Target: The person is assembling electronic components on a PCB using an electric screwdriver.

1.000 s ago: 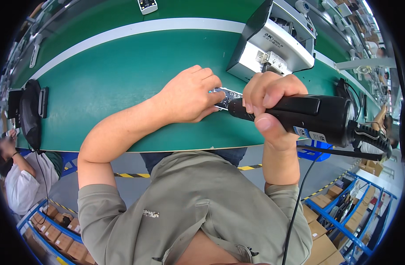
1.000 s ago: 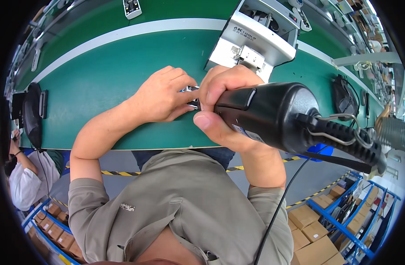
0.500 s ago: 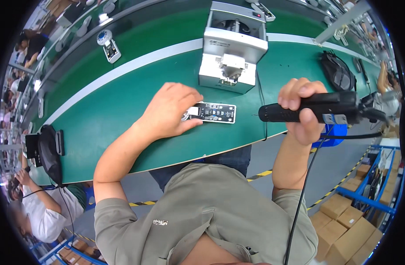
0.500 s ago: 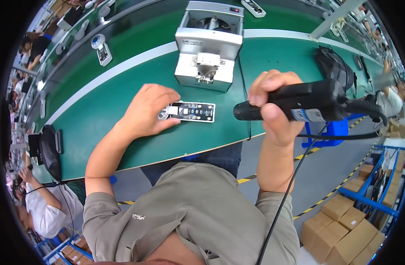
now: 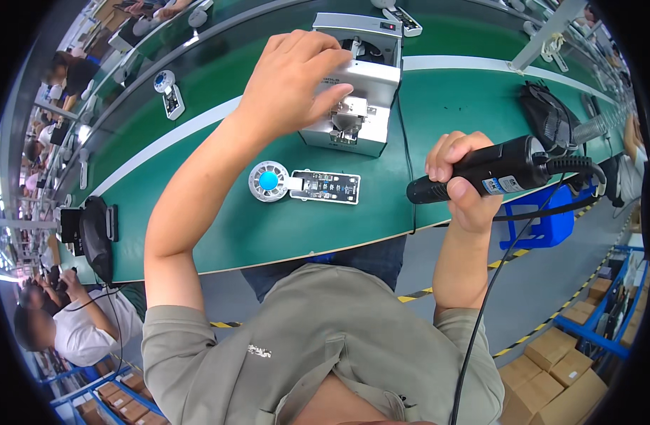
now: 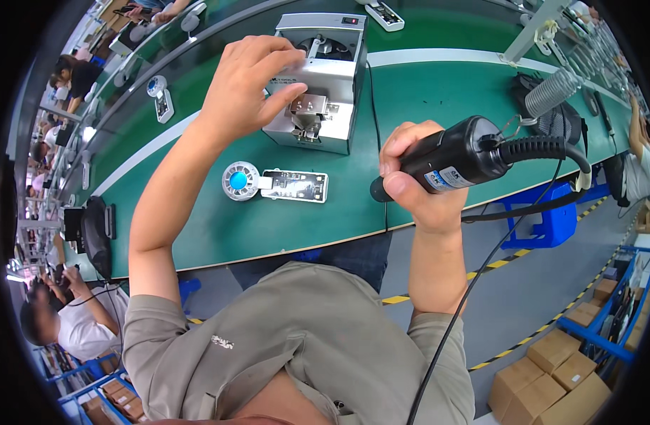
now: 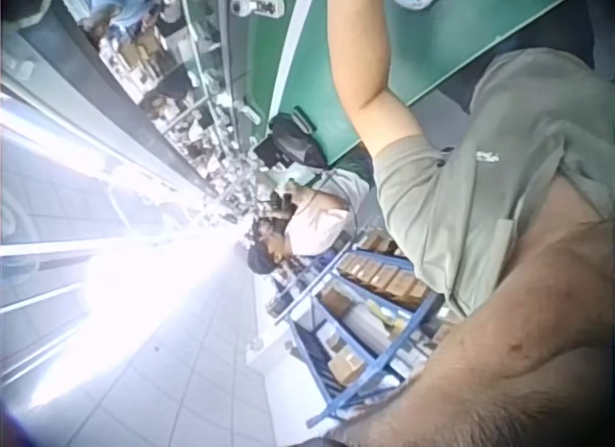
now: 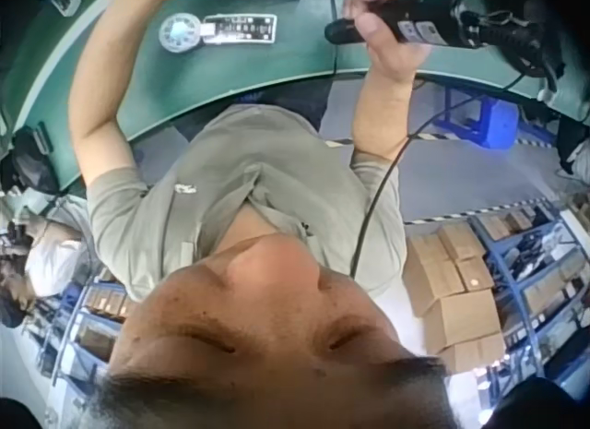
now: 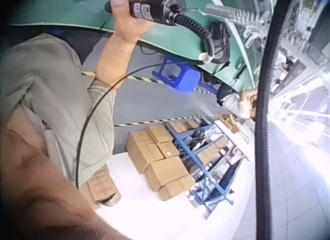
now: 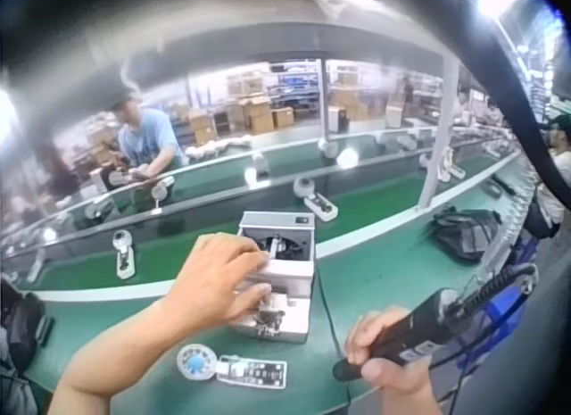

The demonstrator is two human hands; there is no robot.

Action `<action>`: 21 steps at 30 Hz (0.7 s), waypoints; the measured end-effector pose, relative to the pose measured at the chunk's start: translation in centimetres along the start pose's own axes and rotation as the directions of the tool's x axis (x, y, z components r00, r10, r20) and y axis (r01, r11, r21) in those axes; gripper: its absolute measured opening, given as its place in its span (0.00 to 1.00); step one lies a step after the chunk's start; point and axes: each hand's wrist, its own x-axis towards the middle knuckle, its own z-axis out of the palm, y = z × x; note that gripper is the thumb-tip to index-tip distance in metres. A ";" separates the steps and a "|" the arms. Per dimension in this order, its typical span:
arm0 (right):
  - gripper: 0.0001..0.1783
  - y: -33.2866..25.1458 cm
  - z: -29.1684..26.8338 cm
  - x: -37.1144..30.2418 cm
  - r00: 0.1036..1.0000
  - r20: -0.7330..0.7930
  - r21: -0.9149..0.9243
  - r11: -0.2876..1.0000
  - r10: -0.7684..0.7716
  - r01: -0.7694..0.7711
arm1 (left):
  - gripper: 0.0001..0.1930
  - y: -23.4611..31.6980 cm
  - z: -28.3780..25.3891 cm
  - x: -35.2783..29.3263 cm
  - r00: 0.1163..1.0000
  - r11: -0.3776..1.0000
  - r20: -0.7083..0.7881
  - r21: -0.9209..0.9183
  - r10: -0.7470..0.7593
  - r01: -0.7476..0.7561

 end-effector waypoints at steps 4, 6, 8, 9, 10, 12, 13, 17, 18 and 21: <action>0.17 0.4 -0.9 -0.2 0.998 0.061 0.050 0.999 -0.009 0.006 | 0.17 -0.8 1.3 0.7 0.995 0.994 0.097 0.108 -0.011 0.001; 0.17 0.3 -1.0 -0.2 0.999 0.043 0.044 0.999 -0.002 0.000 | 0.18 -1.0 1.8 0.8 0.992 0.994 0.126 0.110 -0.027 0.014; 0.17 0.1 -1.0 -0.1 1.000 0.017 0.028 1.000 0.009 -0.009 | 0.19 -1.2 2.1 0.9 0.983 0.992 0.174 0.118 -0.063 0.042; 0.17 0.1 -1.0 -0.1 1.000 0.005 0.020 1.000 0.014 -0.014 | 0.20 -1.2 2.3 0.9 0.977 0.991 0.198 0.122 -0.080 0.057; 0.17 0.2 -1.1 -0.1 1.000 0.003 0.021 1.000 0.015 -0.015 | 0.20 -1.3 2.5 0.9 0.976 0.991 0.201 0.122 -0.080 0.056; 0.17 0.4 -1.3 0.0 1.000 0.004 0.015 1.000 0.013 -0.013 | 0.21 -1.3 2.8 0.9 0.984 0.993 0.166 0.112 -0.060 0.042; 0.17 0.5 -1.3 0.0 1.000 0.006 0.012 1.000 0.011 -0.011 | 0.21 -1.4 2.9 0.9 0.988 0.994 0.148 0.107 -0.050 0.035; 0.18 0.7 -1.1 0.1 0.999 -0.024 0.071 0.997 0.032 -0.031 | 0.22 -1.5 3.2 0.7 0.990 0.996 0.126 0.072 -0.061 0.052; 0.18 0.8 -1.0 0.0 0.998 -0.039 0.102 0.994 0.044 -0.040 | 0.23 -1.6 3.2 0.6 0.990 0.996 0.124 0.057 -0.071 0.064; 0.19 0.9 -0.8 0.1 0.997 -0.051 0.126 0.991 0.059 -0.052 | 0.22 -1.7 3.1 0.3 0.991 0.997 0.108 0.017 -0.074 0.073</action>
